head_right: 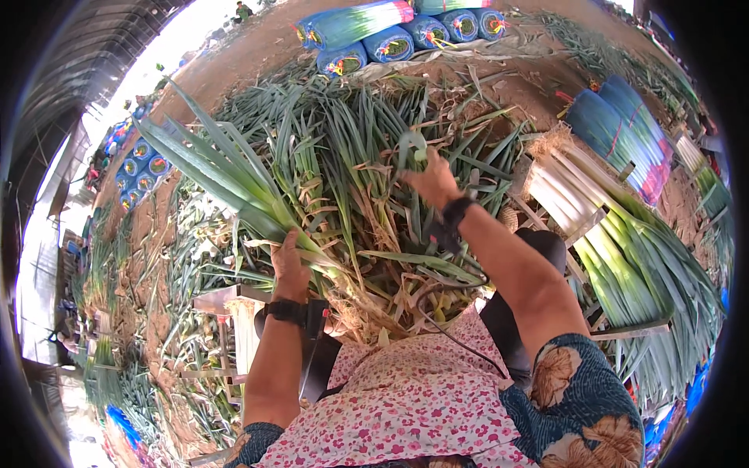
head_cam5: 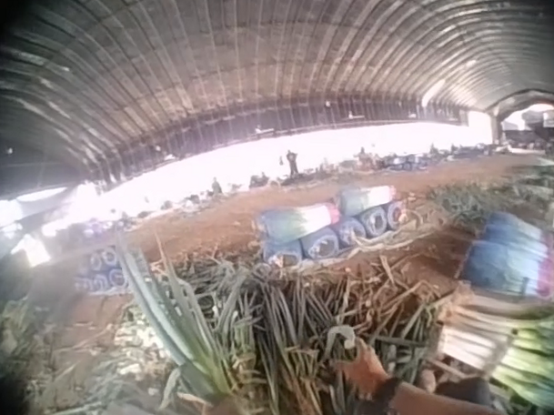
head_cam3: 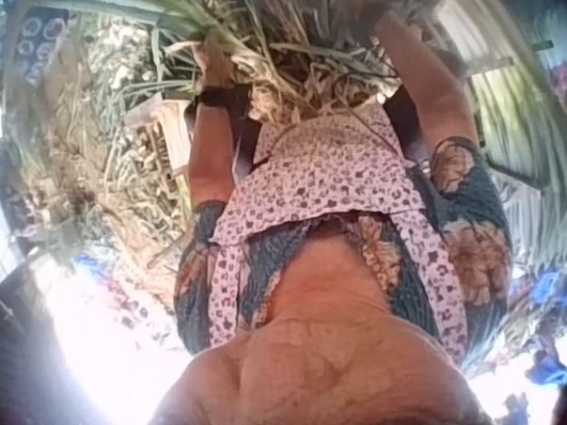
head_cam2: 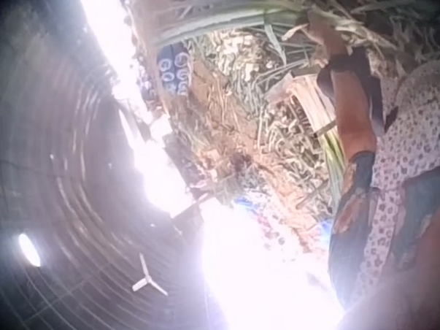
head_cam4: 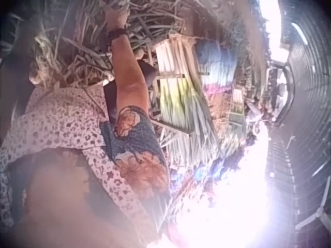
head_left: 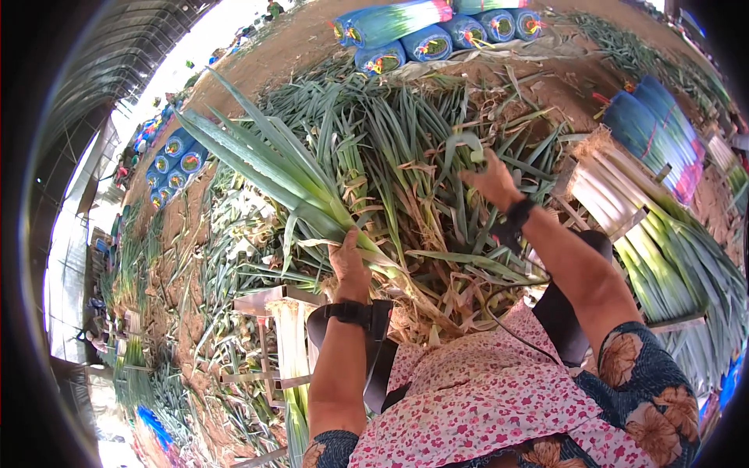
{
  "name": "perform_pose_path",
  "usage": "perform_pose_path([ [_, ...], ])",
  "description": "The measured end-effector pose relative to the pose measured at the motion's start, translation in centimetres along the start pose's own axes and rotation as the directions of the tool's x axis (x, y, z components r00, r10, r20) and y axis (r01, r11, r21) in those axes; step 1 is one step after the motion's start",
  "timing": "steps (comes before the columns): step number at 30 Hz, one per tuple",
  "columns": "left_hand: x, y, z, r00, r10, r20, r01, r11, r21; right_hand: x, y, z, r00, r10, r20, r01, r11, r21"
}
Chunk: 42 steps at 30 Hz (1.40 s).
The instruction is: The recorder is peeling the outer layers off leeks and trimming them in an agricultural processing facility.
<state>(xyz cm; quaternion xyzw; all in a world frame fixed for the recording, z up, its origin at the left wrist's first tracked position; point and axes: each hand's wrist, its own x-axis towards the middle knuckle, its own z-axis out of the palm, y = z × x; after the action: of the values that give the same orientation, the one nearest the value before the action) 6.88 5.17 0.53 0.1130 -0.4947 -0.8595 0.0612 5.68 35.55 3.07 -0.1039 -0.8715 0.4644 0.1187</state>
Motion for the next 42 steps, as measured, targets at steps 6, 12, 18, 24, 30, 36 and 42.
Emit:
perform_pose_path([
  [6,-2.5,3.0,3.8,0.993,-0.114,0.025,0.112,0.992,0.064,-10.9,-5.1,10.0,0.843,-0.415,0.341,0.34,0.904,0.26],
  [12,-3.6,3.3,4.9,0.94,-0.105,0.323,0.121,0.992,-0.027,-10.4,-4.6,11.2,0.898,-0.296,0.326,-0.036,0.69,0.723],
  [18,-0.1,1.3,3.4,0.865,-0.214,0.454,0.266,0.963,-0.052,-10.2,-6.0,9.8,0.899,-0.156,0.409,-0.162,0.75,0.642],
  [24,-0.6,0.8,4.7,0.902,-0.17,0.397,0.192,0.981,-0.016,-11.5,-5.6,9.3,0.928,-0.137,0.346,-0.262,0.418,0.87],
  [30,2.5,1.4,2.1,0.99,-0.051,0.13,0.053,0.999,-0.005,-14.1,-2.0,6.4,0.821,-0.182,0.541,-0.551,-0.004,0.835],
  [36,7.0,8.3,-7.0,0.981,0.192,-0.037,-0.183,0.967,0.175,-14.2,5.7,-2.9,0.896,0.42,0.144,-0.326,0.402,0.856],
  [42,3.3,9.5,-3.8,0.997,0.001,0.082,0.001,1.0,-0.027,-5.8,7.5,-2.6,0.96,0.061,0.274,-0.07,0.997,0.025],
])
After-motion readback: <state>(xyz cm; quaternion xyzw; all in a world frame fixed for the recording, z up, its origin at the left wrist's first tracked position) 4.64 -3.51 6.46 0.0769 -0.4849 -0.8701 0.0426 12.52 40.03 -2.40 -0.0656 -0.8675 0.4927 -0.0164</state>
